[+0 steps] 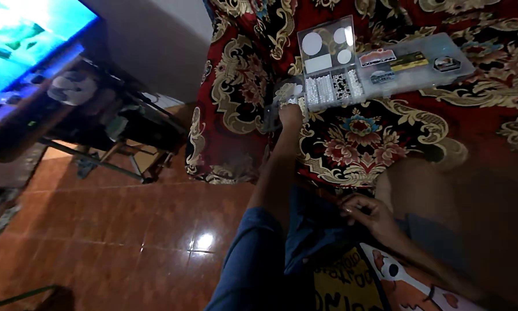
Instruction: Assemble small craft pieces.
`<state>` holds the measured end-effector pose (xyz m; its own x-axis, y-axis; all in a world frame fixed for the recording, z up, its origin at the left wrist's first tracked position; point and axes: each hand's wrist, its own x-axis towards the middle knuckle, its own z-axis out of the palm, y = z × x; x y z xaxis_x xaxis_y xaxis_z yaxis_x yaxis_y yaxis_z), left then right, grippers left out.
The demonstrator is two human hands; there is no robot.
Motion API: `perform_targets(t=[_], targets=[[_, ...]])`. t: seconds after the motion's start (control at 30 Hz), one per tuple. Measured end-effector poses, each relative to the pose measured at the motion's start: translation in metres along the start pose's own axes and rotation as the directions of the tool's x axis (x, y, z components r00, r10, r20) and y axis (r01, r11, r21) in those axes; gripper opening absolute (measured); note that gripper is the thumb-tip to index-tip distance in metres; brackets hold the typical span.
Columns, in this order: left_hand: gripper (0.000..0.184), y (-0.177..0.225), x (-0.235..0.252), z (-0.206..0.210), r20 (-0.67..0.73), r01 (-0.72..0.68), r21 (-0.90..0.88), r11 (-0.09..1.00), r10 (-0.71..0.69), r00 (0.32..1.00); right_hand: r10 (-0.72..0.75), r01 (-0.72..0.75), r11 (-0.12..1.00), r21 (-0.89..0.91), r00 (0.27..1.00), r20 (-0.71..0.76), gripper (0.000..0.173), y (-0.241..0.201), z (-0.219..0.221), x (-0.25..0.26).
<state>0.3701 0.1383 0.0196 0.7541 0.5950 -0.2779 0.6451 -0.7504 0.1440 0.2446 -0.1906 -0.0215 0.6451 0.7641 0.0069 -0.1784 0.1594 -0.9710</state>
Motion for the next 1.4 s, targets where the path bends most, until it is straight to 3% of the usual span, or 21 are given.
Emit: perform_targets(t=[0.17, 0.4, 0.5, 0.57, 0.63, 0.7, 0.77, 0.83, 0.93, 1.0, 1.07, 1.13, 1.4], targets=[[0.029, 0.011, 0.004, -0.001, 0.024, 0.078, 0.03, 0.996, -0.079, 0.997, 0.222, -0.214, 0.969, -0.125, 0.973, 0.057, 0.012, 0.039, -0.046, -0.008], [0.034, 0.007, 0.009, 0.001, 0.048, 0.097, 0.046, 0.994, -0.1, 0.994, 0.361, -0.342, 0.908, -0.241, 0.931, 0.041, 0.012, 0.049, -0.041, 0.016], [0.032, 0.001, -0.001, -0.006, -0.034, 0.052, -0.073, 0.996, -0.055, 0.998, 0.376, -0.361, 0.907, -0.218, 0.926, 0.03, 0.012, 0.053, -0.042, 0.017], [0.029, -0.007, -0.019, -0.009, -0.138, -0.072, -0.301, 0.951, 0.032, 0.99, 0.353, -0.345, 0.92, -0.184, 0.935, 0.011, 0.013, 0.053, -0.043, 0.018], [0.028, -0.015, -0.053, 0.003, -0.193, -0.192, -0.545, 0.816, 0.101, 0.976, 0.32, -0.316, 0.929, -0.193, 0.947, -0.008, 0.017, 0.051, -0.044, 0.016], [0.029, -0.023, -0.099, 0.034, -0.116, -0.207, -0.739, 0.641, 0.182, 0.976, 0.296, -0.3, 0.941, -0.157, 0.954, -0.049, 0.018, 0.05, -0.044, 0.014], [0.028, -0.033, -0.152, 0.079, 0.015, -0.116, -0.856, 0.504, 0.248, 0.969, 0.291, -0.296, 0.952, -0.075, 0.954, -0.069, 0.016, 0.051, -0.042, 0.011], [0.028, -0.037, -0.201, 0.119, 0.206, 0.103, -0.918, 0.382, 0.24, 0.949, 0.303, -0.307, 0.951, -0.043, 0.95, -0.075, 0.015, 0.049, -0.038, 0.008], [0.022, -0.04, -0.242, 0.159, 0.425, 0.433, -0.901, 0.026, 0.252, 0.869, 0.339, -0.343, 0.938, -0.05, 0.938, -0.076, 0.013, 0.044, -0.026, -0.003], [0.02, -0.042, -0.251, 0.175, 0.423, 0.506, -0.844, -0.178, 0.357, 0.833, 0.363, -0.367, 0.926, -0.085, 0.93, -0.052, 0.012, 0.037, -0.016, -0.01], [0.025, -0.045, -0.251, 0.186, 0.36, 0.516, -0.816, -0.259, 0.469, 0.806, 0.375, -0.375, 0.92, -0.118, 0.927, -0.022, 0.012, 0.035, -0.009, -0.016], [0.025, -0.048, -0.248, 0.192, 0.325, 0.517, -0.812, -0.269, 0.527, 0.785, 0.369, -0.366, 0.92, -0.142, 0.929, -0.003, 0.013, 0.04, -0.008, -0.019], [0.025, -0.047, -0.238, 0.21, 0.354, 0.504, -0.857, -0.108, 0.586, 0.729, 0.318, -0.319, 0.935, -0.156, 0.948, -0.031, 0.014, 0.059, -0.014, -0.015]])
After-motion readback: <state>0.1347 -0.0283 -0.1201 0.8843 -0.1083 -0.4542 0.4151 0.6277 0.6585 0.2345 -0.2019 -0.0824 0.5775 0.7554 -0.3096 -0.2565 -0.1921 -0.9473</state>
